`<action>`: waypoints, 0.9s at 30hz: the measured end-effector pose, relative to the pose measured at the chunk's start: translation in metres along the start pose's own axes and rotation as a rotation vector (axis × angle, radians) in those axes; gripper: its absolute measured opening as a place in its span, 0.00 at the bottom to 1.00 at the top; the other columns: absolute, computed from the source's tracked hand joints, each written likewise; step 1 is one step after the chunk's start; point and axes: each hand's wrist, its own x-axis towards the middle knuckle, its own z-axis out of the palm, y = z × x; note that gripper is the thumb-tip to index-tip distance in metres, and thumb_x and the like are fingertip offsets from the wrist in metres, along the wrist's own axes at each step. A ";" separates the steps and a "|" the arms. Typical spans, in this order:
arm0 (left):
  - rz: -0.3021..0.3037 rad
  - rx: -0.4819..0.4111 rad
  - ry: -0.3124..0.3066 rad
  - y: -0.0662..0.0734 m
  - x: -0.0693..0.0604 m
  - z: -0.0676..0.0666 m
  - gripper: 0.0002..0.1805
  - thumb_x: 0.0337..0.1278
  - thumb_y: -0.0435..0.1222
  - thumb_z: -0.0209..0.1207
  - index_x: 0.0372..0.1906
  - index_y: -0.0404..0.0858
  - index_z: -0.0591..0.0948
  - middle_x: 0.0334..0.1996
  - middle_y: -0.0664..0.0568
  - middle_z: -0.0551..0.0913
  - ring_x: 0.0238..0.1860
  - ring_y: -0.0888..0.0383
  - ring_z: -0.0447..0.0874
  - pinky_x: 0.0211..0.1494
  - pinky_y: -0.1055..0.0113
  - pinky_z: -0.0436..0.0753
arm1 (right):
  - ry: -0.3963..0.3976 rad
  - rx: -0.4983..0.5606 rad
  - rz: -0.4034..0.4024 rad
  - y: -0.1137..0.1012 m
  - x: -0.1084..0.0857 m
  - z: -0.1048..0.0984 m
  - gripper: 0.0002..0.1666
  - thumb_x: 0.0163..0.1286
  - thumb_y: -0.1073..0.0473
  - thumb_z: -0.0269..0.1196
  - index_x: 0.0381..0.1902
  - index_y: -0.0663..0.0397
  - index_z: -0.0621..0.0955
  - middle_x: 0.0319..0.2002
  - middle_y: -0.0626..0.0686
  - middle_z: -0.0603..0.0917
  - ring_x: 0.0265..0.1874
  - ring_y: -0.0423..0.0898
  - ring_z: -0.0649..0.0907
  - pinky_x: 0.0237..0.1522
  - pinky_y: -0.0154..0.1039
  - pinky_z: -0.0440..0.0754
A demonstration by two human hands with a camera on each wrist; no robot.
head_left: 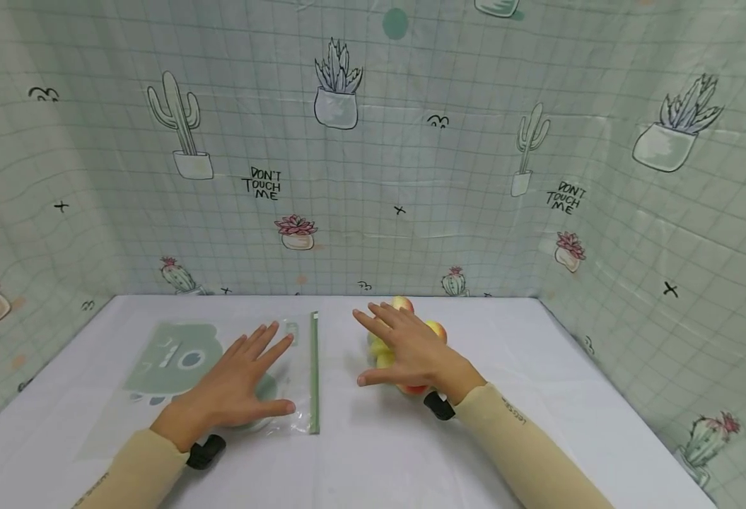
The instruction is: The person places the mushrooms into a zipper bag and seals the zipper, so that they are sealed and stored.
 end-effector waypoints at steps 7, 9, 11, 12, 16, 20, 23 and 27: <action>-0.034 -0.005 -0.015 0.003 0.005 0.005 0.54 0.44 0.68 0.59 0.75 0.47 0.56 0.75 0.43 0.48 0.73 0.42 0.45 0.70 0.42 0.47 | -0.027 -0.003 0.004 -0.008 0.006 0.006 0.61 0.47 0.12 0.47 0.75 0.27 0.49 0.73 0.49 0.56 0.72 0.49 0.54 0.70 0.47 0.49; -0.031 -0.005 -0.014 0.002 0.008 0.006 0.54 0.45 0.68 0.60 0.75 0.46 0.57 0.74 0.42 0.49 0.73 0.41 0.45 0.70 0.42 0.48 | -0.018 -0.006 -0.005 -0.009 0.007 0.007 0.61 0.48 0.12 0.47 0.75 0.28 0.50 0.73 0.50 0.57 0.72 0.48 0.55 0.70 0.48 0.50; -0.034 -0.010 -0.016 0.002 0.011 0.006 0.55 0.44 0.67 0.61 0.75 0.45 0.57 0.74 0.42 0.49 0.73 0.41 0.45 0.69 0.41 0.48 | -0.022 -0.015 -0.006 -0.010 0.008 0.009 0.61 0.47 0.12 0.47 0.75 0.28 0.50 0.73 0.49 0.57 0.72 0.49 0.55 0.70 0.49 0.51; -0.038 -0.013 -0.023 0.002 0.012 0.006 0.55 0.44 0.67 0.61 0.75 0.45 0.56 0.74 0.41 0.49 0.73 0.40 0.45 0.69 0.41 0.48 | -0.029 -0.016 -0.002 -0.011 0.009 0.009 0.61 0.47 0.12 0.46 0.75 0.28 0.50 0.73 0.50 0.57 0.72 0.50 0.56 0.70 0.50 0.51; -0.055 -0.031 -0.050 0.002 0.016 0.006 0.54 0.45 0.66 0.61 0.74 0.44 0.57 0.74 0.40 0.49 0.73 0.39 0.46 0.69 0.40 0.49 | -0.081 -0.027 0.019 -0.015 0.012 0.011 0.62 0.47 0.11 0.44 0.75 0.28 0.50 0.73 0.51 0.57 0.71 0.54 0.56 0.70 0.52 0.51; -0.075 -0.052 -0.089 0.002 0.018 0.005 0.54 0.44 0.65 0.63 0.74 0.43 0.58 0.74 0.39 0.49 0.73 0.38 0.45 0.69 0.40 0.49 | -0.119 -0.024 0.030 -0.020 0.016 0.012 0.61 0.46 0.11 0.45 0.75 0.28 0.51 0.73 0.52 0.58 0.71 0.55 0.58 0.70 0.51 0.50; -0.087 -0.056 -0.117 0.001 0.021 0.005 0.54 0.43 0.64 0.64 0.74 0.43 0.58 0.74 0.38 0.49 0.72 0.38 0.45 0.69 0.39 0.49 | -0.126 -0.042 0.029 -0.024 0.019 0.014 0.61 0.46 0.11 0.46 0.75 0.28 0.52 0.72 0.52 0.60 0.70 0.54 0.60 0.70 0.50 0.51; -0.105 -0.064 -0.155 0.000 0.023 0.004 0.55 0.42 0.63 0.65 0.74 0.44 0.59 0.74 0.38 0.48 0.72 0.37 0.44 0.69 0.39 0.49 | -0.135 -0.070 0.026 -0.027 0.023 0.017 0.62 0.46 0.10 0.45 0.75 0.29 0.53 0.71 0.52 0.62 0.69 0.53 0.62 0.69 0.51 0.53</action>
